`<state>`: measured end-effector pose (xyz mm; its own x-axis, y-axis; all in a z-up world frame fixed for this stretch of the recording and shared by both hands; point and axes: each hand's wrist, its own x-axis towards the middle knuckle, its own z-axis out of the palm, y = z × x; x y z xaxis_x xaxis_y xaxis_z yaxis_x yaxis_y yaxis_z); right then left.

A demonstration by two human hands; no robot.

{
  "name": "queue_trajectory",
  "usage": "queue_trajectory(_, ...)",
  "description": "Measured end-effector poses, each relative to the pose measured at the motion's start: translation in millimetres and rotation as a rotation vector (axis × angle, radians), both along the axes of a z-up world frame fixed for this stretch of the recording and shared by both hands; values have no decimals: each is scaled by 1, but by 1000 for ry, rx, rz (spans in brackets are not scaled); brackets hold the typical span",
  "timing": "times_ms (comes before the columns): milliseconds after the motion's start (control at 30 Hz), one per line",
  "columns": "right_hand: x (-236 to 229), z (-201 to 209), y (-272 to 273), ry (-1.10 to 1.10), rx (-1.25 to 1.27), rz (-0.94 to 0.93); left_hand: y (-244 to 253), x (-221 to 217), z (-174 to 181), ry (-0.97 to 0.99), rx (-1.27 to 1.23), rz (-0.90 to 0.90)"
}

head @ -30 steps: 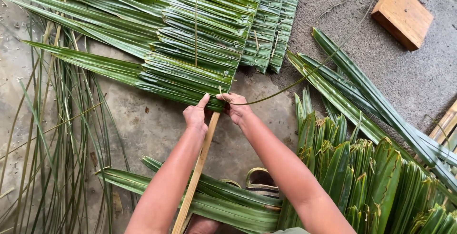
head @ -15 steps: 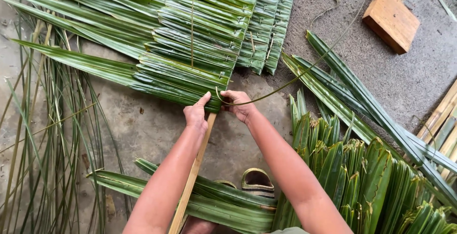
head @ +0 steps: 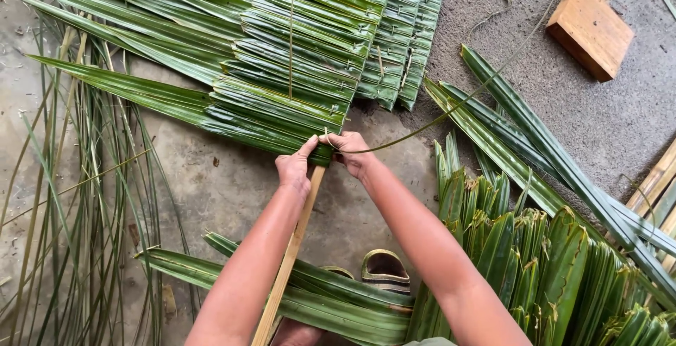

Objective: Weaving individual palm leaves onto a wooden slat to create a thatched panel.

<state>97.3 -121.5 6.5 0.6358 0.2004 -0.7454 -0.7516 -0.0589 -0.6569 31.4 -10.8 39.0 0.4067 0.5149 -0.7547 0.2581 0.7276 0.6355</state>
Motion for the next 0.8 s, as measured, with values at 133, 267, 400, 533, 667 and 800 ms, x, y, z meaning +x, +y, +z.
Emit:
queue_trajectory(133, -4, -25, 7, 15, 20, -85, -2, 0, 20, 26, -29, 13)
queue_trajectory(267, -5, 4, 4, 53, 7, -33, -6, 3, 18, 64, -19, 22)
queue_trajectory(400, 8, 84, -11, 31, -218, 398, -1, -3, -22, 48, 67, 40)
queue_trajectory(533, 57, 61, -37, -414, -475, 331, -2, -10, -74, 45, 93, 42)
queue_trajectory(667, 79, 72, 9, -774, -525, 426, -4, -6, -67, 46, 104, 43)
queue_trajectory(800, 103, 5, 52, -852, -615, 685, -4, 5, -1, 20, 89, 63)
